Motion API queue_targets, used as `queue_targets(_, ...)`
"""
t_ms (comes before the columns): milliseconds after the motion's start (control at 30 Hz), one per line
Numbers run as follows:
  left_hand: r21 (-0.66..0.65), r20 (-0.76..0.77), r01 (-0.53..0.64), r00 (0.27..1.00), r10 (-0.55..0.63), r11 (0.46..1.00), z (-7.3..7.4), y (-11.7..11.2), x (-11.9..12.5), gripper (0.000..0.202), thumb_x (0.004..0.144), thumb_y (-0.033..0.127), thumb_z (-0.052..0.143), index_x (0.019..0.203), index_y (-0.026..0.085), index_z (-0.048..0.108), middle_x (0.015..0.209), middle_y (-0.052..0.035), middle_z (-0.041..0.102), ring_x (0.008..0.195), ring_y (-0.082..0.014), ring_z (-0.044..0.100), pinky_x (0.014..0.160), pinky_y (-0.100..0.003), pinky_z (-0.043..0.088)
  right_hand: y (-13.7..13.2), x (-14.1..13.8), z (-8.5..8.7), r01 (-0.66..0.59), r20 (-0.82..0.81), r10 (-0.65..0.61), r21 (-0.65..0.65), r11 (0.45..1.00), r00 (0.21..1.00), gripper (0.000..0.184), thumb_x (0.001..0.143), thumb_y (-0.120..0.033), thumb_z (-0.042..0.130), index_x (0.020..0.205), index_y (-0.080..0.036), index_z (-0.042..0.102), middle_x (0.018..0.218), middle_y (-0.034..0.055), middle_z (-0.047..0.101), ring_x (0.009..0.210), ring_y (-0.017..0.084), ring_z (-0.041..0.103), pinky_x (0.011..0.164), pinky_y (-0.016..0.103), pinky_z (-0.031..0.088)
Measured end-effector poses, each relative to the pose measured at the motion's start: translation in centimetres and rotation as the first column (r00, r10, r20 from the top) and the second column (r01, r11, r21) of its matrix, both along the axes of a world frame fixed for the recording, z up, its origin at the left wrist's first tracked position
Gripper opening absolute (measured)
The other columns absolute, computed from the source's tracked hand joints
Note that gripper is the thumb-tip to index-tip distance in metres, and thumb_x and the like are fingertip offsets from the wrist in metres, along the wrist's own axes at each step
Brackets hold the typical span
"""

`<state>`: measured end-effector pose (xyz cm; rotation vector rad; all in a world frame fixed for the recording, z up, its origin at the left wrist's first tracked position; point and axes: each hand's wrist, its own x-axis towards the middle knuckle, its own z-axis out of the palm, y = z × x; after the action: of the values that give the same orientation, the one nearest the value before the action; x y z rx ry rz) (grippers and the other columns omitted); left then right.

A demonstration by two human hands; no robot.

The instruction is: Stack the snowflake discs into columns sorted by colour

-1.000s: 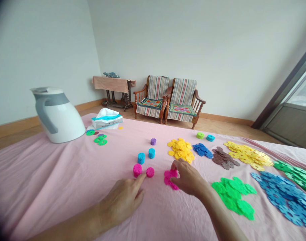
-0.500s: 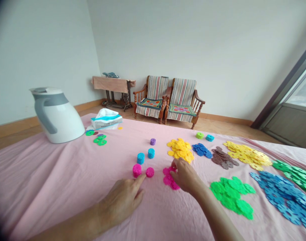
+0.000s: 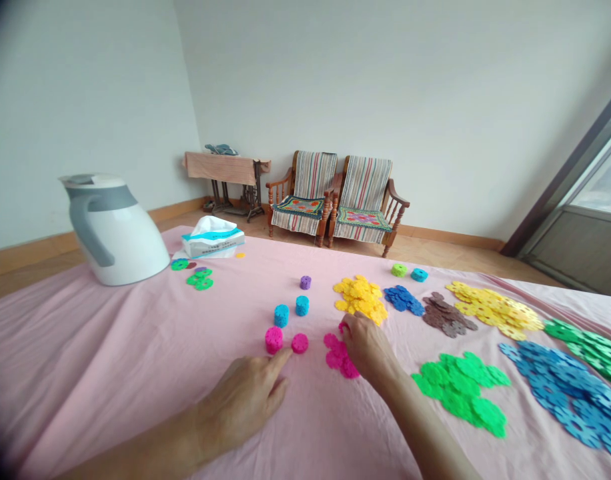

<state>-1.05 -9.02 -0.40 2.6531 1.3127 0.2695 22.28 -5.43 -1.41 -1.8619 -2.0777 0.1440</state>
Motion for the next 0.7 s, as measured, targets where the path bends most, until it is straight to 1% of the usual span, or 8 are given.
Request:
queue_targets(100,-0.001,-0.006,-0.003,1.0,0.003,1.0,0.0,0.0,0.0,0.026,0.085,0.019,0.04,0.109,0.018,0.051,0.072,-0.0061,0.068,0.065,-0.0249,0.066,0.058,-0.031,0.049,0.3,0.0,-0.7,-0.002,-0.095,0.008,0.065,0.998,0.995,0.022,0.081,-0.017,0.037,0.073,-0.017,0.058,0.077,0.007,0.063,0.074,0.017,0.058,0.065,0.027,0.037)
queue_targets(200,0.0,-0.004,-0.009,1.0,0.009,1.0,-0.1,0.0,0.0,0.026,0.085,0.02,0.04,0.108,0.018,0.051,0.072,-0.0061,0.067,0.065,-0.0251,0.066,0.058,-0.032,0.049,0.3,-0.6,-1.0,0.006,-0.295,0.025,0.105,0.994,0.955,0.02,0.08,-0.018,0.037,0.084,-0.018,0.057,0.072,0.0031,0.061,0.068,0.016,0.058,0.063,0.026,0.04)
queue_targets(300,-0.005,0.002,-0.01,1.0,0.01,1.0,-0.1,-0.1,-0.1,0.026,0.085,0.019,0.04,0.108,0.019,0.051,0.072,-0.0061,0.067,0.065,-0.0254,0.066,0.057,-0.032,0.049,-0.1,-1.7,-0.5,-0.072,-0.524,0.076,0.028,0.997,0.848,0.023,0.08,-0.018,0.036,0.095,-0.018,0.053,0.065,-0.0017,0.057,0.057,0.013,0.057,0.056,0.024,0.041)
queue_targets(400,-0.004,0.014,-0.003,1.0,0.003,1.0,0.0,-0.1,-0.2,0.026,0.085,0.019,0.04,0.109,0.019,0.05,0.073,-0.0058,0.067,0.065,-0.0254,0.065,0.057,-0.032,0.049,-0.5,-2.7,0.0,-0.171,-0.692,0.076,-0.069,0.983,0.718,0.023,0.078,-0.02,0.038,0.095,-0.018,0.053,0.062,-0.0032,0.054,0.054,0.011,0.056,0.05,0.022,0.041)
queue_targets(467,-0.007,0.016,0.0,1.0,0.0,1.0,0.1,-0.2,-0.2,0.026,0.085,0.019,0.04,0.109,0.019,0.05,0.073,-0.0058,0.067,0.065,-0.0255,0.065,0.058,-0.032,0.049,-0.7,-3.0,0.3,-0.192,-0.762,0.042,-0.109,0.975,0.646,0.025,0.077,-0.022,0.039,0.097,-0.018,0.054,0.06,-0.0039,0.053,0.05,0.01,0.053,0.047,0.021,0.039)
queue_targets(533,-0.014,0.011,0.0,1.0,0.0,1.0,0.2,-0.1,-0.2,0.026,0.085,0.019,0.039,0.109,0.019,0.05,0.074,-0.0062,0.068,0.066,-0.0256,0.066,0.058,-0.032,0.049,-0.8,-3.3,0.7,-0.21,-0.806,0.017,-0.135,0.968,0.592,0.028,0.076,-0.024,0.041,0.1,-0.017,0.055,0.059,-0.0042,0.053,0.047,0.009,0.05,0.046,0.021,0.037)
queue_targets(633,-0.023,0.008,-0.003,1.0,0.004,1.0,0.2,-0.1,-0.1,0.026,0.085,0.018,0.04,0.108,0.018,0.051,0.075,-0.0069,0.068,0.067,-0.0255,0.066,0.059,-0.032,0.049,-1.1,-3.6,1.4,-0.256,-0.843,-0.007,-0.172,0.951,0.538,0.029,0.075,-0.026,0.043,0.1,-0.016,0.056,0.059,-0.0039,0.054,0.046,0.008,0.049,0.046,0.021,0.037)
queue_targets(700,-0.029,0.013,-0.001,1.0,0.001,1.0,0.3,-0.1,-0.2,0.026,0.085,0.018,0.04,0.108,0.018,0.051,0.075,-0.0071,0.068,0.067,-0.0258,0.066,0.059,-0.032,0.049,-1.3,-3.8,1.8,-0.271,-0.853,-0.032,-0.201,0.941,0.521,0.029,0.072,-0.027,0.049,0.098,-0.016,0.056,0.061,-0.0035,0.055,0.049,0.008,0.051,0.047,0.021,0.038)
